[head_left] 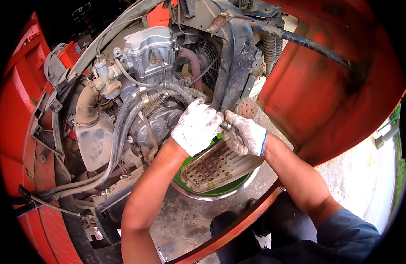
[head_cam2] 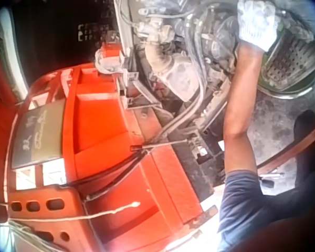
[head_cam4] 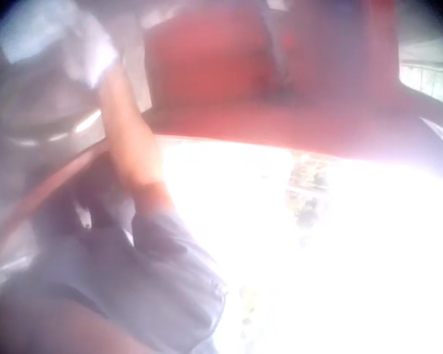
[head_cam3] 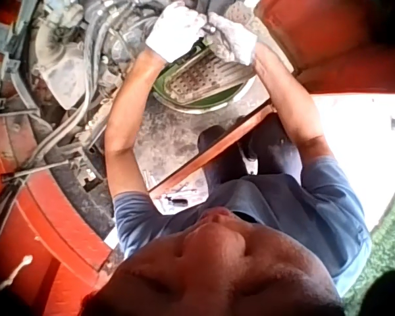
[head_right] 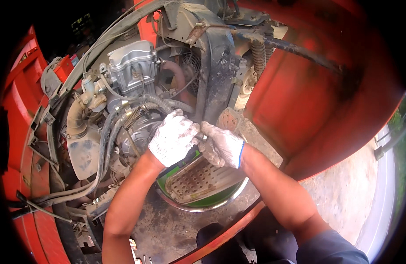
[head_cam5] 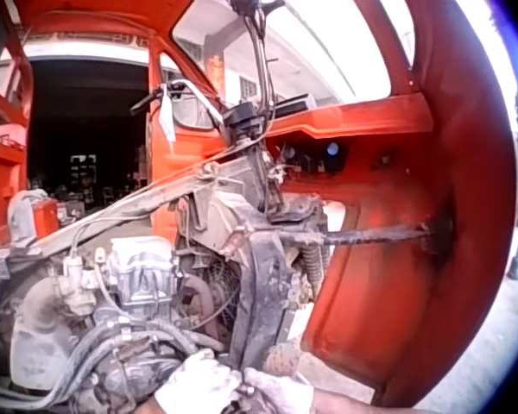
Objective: The person drains green liquid from an engine into a basin and uses a screwdriver to work on the internal components of a red three-wheeled vehicle.
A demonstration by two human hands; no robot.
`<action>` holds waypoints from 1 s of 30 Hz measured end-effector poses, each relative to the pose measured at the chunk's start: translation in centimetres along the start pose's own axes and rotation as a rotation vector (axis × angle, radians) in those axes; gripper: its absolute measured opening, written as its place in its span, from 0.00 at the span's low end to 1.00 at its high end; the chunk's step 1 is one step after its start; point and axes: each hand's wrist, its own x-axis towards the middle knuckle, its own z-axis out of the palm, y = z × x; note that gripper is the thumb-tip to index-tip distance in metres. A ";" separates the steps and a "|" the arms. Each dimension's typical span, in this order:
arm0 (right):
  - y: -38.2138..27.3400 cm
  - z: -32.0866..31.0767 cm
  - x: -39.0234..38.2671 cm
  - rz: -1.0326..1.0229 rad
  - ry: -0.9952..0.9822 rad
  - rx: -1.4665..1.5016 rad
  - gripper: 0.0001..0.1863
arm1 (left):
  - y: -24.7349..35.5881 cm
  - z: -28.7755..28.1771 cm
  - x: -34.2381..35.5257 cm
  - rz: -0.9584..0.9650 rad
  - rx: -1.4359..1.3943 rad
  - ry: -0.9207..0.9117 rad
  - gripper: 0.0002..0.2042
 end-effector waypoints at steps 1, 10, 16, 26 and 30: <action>0.2 -1.8 0.1 0.018 0.021 -0.210 0.31 | -0.3 -0.2 0.1 0.014 -0.044 0.042 0.13; -3.7 1.8 -6.0 -1.441 0.412 -1.679 0.35 | -1.8 -4.7 2.8 -0.170 -0.291 -0.189 0.17; -4.8 1.9 -5.0 -1.633 0.238 -1.599 0.31 | -2.1 -5.3 3.1 -0.200 -0.331 -0.322 0.19; -3.0 0.7 -3.4 -1.587 0.455 -1.534 0.19 | 0.2 -3.6 2.7 -0.229 -0.244 -0.019 0.17; -1.2 0.4 -3.4 -1.274 0.564 -1.529 0.14 | 0.6 -2.1 2.1 -0.172 -0.119 0.024 0.16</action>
